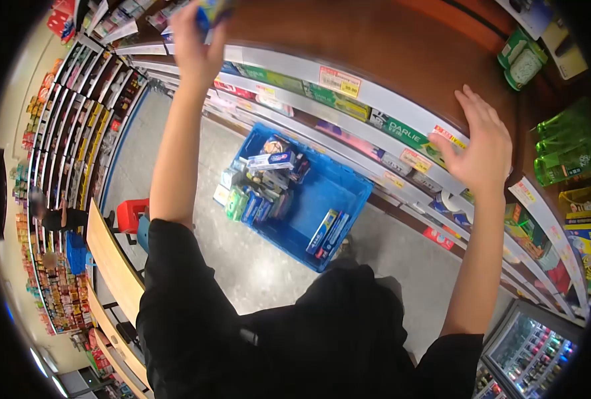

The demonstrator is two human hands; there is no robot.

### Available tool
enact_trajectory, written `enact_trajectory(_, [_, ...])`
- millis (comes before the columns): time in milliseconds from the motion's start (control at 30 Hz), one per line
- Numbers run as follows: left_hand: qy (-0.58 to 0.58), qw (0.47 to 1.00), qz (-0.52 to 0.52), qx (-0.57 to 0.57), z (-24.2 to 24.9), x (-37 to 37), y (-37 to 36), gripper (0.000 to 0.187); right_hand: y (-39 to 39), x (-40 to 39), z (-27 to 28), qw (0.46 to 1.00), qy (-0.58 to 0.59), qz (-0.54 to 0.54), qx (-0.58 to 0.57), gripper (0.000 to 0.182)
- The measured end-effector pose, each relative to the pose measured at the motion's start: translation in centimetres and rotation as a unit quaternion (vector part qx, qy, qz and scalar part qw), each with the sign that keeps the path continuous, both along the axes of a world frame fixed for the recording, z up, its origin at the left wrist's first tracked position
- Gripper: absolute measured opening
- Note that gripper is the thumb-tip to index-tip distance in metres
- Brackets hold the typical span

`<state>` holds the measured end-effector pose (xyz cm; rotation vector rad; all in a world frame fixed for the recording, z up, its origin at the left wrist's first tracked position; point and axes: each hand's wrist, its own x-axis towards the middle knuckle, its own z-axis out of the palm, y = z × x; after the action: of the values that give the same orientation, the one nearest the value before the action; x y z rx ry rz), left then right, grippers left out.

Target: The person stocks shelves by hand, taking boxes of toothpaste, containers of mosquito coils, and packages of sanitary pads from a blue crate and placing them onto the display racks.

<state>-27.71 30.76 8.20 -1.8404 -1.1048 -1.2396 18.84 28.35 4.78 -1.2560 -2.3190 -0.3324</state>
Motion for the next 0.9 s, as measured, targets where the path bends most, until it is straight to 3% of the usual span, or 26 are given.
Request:
enact_trajectory(67, [-0.155, 0.983, -0.096, -0.012, -1.9, 0.7, -4.6, 0.047, 0.1, -0.4, -0.2, 1.0, 0.003, 0.002, 0.005, 0.071])
enact_trajectory(133, [-0.25, 0.949, -0.142, -0.126, -4.5, 1.8, -8.9, 0.045, 0.3, -0.5, -0.1, 1.0, -0.005, -0.001, 0.013, 0.07])
enact_trajectory(200, [-0.338, 0.884, -0.09, -0.309, -8.8, 3.0, -13.4, 0.042, 0.2, -0.4, -0.2, 1.0, -0.007, 0.003, 0.009, 0.07])
enact_trajectory(267, [-0.312, 0.826, 0.016, -0.47, -15.3, 4.7, -17.3, 0.043, 0.4, -0.3, -0.6, 1.0, -0.013, 0.002, 0.015, 0.069])
enact_trajectory(300, [-0.366, 0.755, 0.007, -0.544, -19.9, 5.6, -19.2, 0.046, 0.4, -0.2, -0.7, 1.0, -0.015, 0.002, 0.018, 0.069])
enact_trajectory(333, [-0.317, 0.788, 0.035, -0.527, -25.2, 6.9, -20.9, 0.046, 0.5, -0.3, -0.8, 1.0, -0.016, 0.003, 0.023, 0.069])
enact_trajectory(367, [-0.383, 0.67, 0.07, -0.632, -28.4, 8.9, -22.6, 0.046, 0.6, -0.2, -0.8, 1.0, -0.016, 0.002, 0.021, 0.068])
enact_trajectory(433, [-0.388, 0.651, 0.095, -0.646, -36.1, 12.4, -26.1, 0.048, 0.4, -0.4, -0.9, 1.0, -0.013, -0.002, 0.009, 0.068])
enact_trajectory(500, [-0.301, 0.702, 0.08, -0.641, -44.3, 14.8, -29.3, 0.045, 0.3, -0.4, -0.7, 1.0, -0.01, -0.004, 0.003, 0.069])
enact_trajectory(533, [-0.31, 0.669, 0.083, -0.671, -46.1, 16.0, -30.0, 0.044, 0.2, -0.3, -0.7, 1.0, -0.01, -0.002, 0.0, 0.069])
enact_trajectory(600, [-0.294, 0.637, 0.085, -0.707, -47.8, 17.5, -30.6, 0.048, 0.2, -0.6, -0.2, 1.0, -0.012, 0.003, 0.0, 0.068])
enact_trajectory(633, [-0.304, 0.661, 0.093, -0.68, -48.3, 18.2, -31.0, 0.05, 0.2, -0.7, -0.1, 1.0, -0.012, 0.003, -0.001, 0.068])
enact_trajectory(900, [-0.229, 0.661, 0.098, -0.708, -47.2, 18.2, -31.6, 0.055, 0.1, -0.7, -0.2, 1.0, -0.004, 0.005, 0.005, 0.071])
